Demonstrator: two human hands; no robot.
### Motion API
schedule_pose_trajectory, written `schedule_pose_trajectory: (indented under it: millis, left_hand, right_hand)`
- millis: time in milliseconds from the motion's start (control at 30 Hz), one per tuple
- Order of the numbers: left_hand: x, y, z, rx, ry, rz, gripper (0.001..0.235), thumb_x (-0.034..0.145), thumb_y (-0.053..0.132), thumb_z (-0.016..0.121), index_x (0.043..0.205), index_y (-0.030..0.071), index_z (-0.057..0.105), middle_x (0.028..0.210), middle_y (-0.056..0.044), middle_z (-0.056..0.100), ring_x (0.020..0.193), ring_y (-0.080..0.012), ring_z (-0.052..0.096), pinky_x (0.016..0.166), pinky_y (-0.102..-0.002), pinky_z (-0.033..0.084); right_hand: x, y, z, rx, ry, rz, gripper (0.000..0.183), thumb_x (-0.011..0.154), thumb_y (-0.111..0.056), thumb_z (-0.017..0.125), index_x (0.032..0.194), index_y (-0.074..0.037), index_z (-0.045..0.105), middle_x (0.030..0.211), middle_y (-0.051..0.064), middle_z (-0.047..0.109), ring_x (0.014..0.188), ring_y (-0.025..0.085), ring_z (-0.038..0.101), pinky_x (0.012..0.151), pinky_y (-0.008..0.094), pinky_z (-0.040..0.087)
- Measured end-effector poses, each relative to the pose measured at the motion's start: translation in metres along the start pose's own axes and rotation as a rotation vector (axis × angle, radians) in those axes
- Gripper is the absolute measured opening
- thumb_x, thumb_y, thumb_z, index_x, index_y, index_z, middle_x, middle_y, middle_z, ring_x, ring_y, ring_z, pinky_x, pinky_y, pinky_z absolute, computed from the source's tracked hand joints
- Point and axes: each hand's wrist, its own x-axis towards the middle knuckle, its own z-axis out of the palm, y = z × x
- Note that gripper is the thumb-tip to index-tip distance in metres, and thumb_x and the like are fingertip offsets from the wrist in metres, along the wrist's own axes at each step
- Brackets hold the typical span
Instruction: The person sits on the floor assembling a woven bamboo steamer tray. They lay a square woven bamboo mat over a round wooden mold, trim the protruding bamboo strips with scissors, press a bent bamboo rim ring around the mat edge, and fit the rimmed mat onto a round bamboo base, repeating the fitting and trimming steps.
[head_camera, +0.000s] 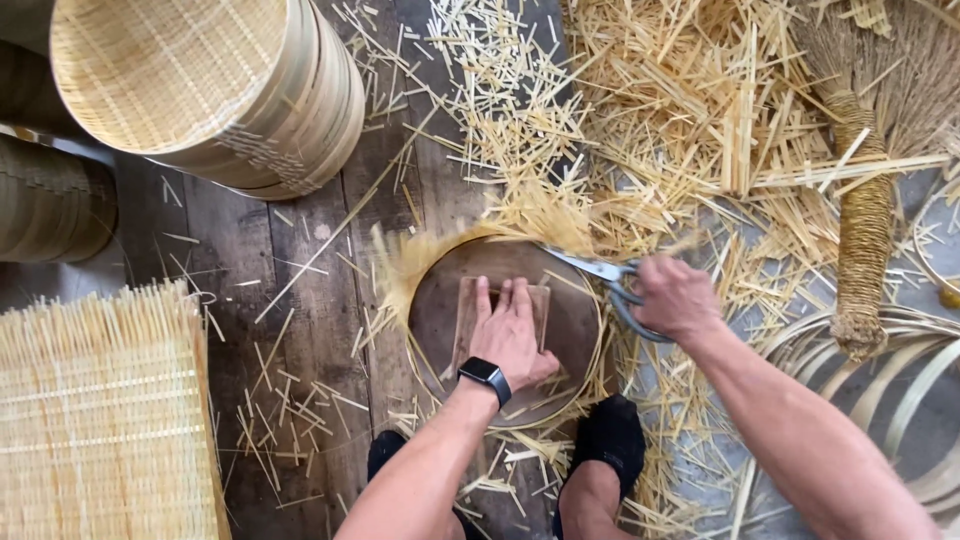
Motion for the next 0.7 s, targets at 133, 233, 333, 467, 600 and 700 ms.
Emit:
schedule_pose_trajectory:
  millis: [133, 233, 333, 467, 600, 700]
  left_hand:
    - [0.009, -0.003, 0.003, 0.123, -0.049, 0.138, 0.12, 0.064, 0.041, 0.078, 0.15, -0.017, 0.018, 0.153, -0.032, 0.039, 0.148, -0.0356, 0.032, 0.125, -0.053, -0.004]
    - [0.01, 0.005, -0.001, 0.21, -0.092, 0.233, 0.118, 0.065, 0.042, 0.079, 0.149, -0.017, 0.021, 0.152, -0.032, 0.041, 0.148, -0.035, 0.033, 0.125, -0.054, -0.002]
    - [0.011, 0.002, 0.0, 0.278, -0.135, 0.319, 0.114, 0.065, 0.038, 0.08, 0.148, -0.016, 0.025, 0.15, -0.031, 0.043, 0.147, -0.0341, 0.035, 0.126, -0.053, 0.0]
    - [0.011, -0.015, 0.005, 0.281, -0.109, 0.391, 0.108, 0.061, 0.029, 0.081, 0.15, -0.01, 0.032, 0.149, -0.027, 0.048, 0.147, -0.0306, 0.04, 0.129, -0.049, 0.003]
    - [0.011, 0.0, -0.02, 0.428, -0.279, 0.436, 0.113, 0.062, 0.032, 0.084, 0.151, -0.01, 0.028, 0.15, -0.028, 0.044, 0.145, -0.0331, 0.037, 0.125, -0.05, 0.001]
    - [-0.002, -0.007, 0.002, 0.382, -0.198, 0.53, 0.106, 0.061, 0.028, 0.081, 0.15, -0.005, 0.035, 0.153, -0.02, 0.047, 0.147, -0.0301, 0.04, 0.128, -0.048, 0.004]
  right_hand:
    - [-0.008, 0.002, -0.014, 0.016, -0.081, 0.081, 0.037, 0.092, -0.037, 0.054, 0.106, -0.005, 0.067, 0.099, 0.015, 0.071, 0.086, 0.026, 0.072, 0.069, 0.04, 0.06]
    - [-0.003, -0.015, -0.033, -0.076, 0.049, 0.08, 0.056, 0.085, -0.055, 0.056, 0.103, -0.003, 0.068, 0.092, 0.015, 0.07, 0.082, 0.027, 0.07, 0.065, 0.04, 0.059]
    - [-0.004, -0.006, -0.033, -0.043, -0.053, 0.118, 0.061, 0.09, -0.061, 0.052, 0.104, -0.004, 0.066, 0.092, 0.014, 0.069, 0.079, 0.024, 0.068, 0.065, 0.038, 0.058]
    - [-0.006, 0.005, -0.04, 0.083, -0.373, 0.173, 0.055, 0.1, -0.058, 0.048, 0.111, -0.007, 0.065, 0.098, 0.012, 0.069, 0.081, 0.021, 0.069, 0.066, 0.036, 0.059]
    - [0.013, -0.002, -0.014, -0.102, -0.034, 0.066, 0.062, 0.084, -0.063, 0.057, 0.105, -0.006, 0.068, 0.094, 0.011, 0.067, 0.082, 0.021, 0.069, 0.066, 0.034, 0.059]
    - [-0.001, 0.001, -0.005, -0.108, 0.062, 0.016, 0.051, 0.084, -0.052, 0.06, 0.101, -0.004, 0.069, 0.093, 0.013, 0.068, 0.08, 0.022, 0.068, 0.065, 0.035, 0.058]
